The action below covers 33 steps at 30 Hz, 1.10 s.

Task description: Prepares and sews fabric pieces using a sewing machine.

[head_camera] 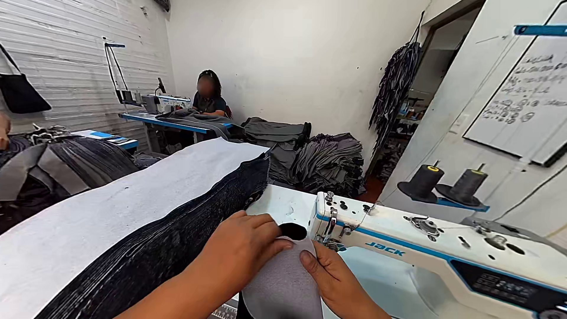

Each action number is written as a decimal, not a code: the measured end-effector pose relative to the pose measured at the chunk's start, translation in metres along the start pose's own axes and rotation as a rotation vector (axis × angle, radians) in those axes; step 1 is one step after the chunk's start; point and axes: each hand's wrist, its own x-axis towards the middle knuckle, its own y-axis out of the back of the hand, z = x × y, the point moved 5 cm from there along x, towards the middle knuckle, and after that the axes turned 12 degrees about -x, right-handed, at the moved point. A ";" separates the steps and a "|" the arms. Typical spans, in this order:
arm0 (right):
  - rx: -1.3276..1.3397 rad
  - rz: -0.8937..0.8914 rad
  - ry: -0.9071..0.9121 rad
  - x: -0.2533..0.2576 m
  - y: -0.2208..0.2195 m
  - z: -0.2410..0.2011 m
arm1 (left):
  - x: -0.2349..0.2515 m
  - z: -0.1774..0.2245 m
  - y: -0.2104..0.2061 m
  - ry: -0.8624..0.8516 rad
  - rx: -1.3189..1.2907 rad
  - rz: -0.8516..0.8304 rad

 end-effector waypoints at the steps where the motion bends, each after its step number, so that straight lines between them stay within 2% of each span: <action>1: 0.015 -0.008 -0.010 -0.002 0.004 0.002 | -0.002 -0.001 0.000 0.034 -0.022 -0.010; 6: 0.007 0.090 0.033 -0.003 0.014 -0.017 | -0.002 0.018 -0.001 -0.020 -0.002 0.042; 12: -0.213 0.265 0.111 0.003 0.023 -0.038 | -0.002 0.028 0.000 -0.105 0.031 0.067; 16: -0.244 0.329 0.149 0.002 0.025 -0.036 | -0.013 0.018 0.006 -0.044 0.027 0.116; 26: -0.168 0.318 0.152 0.010 0.020 -0.040 | -0.028 0.005 0.006 0.023 -0.028 0.218; 30: -0.194 0.334 0.182 0.011 0.020 -0.044 | -0.030 -0.005 0.008 0.087 -0.201 0.291; 33: -0.117 0.329 0.144 0.012 0.021 -0.039 | -0.032 -0.011 0.010 0.158 -0.315 0.344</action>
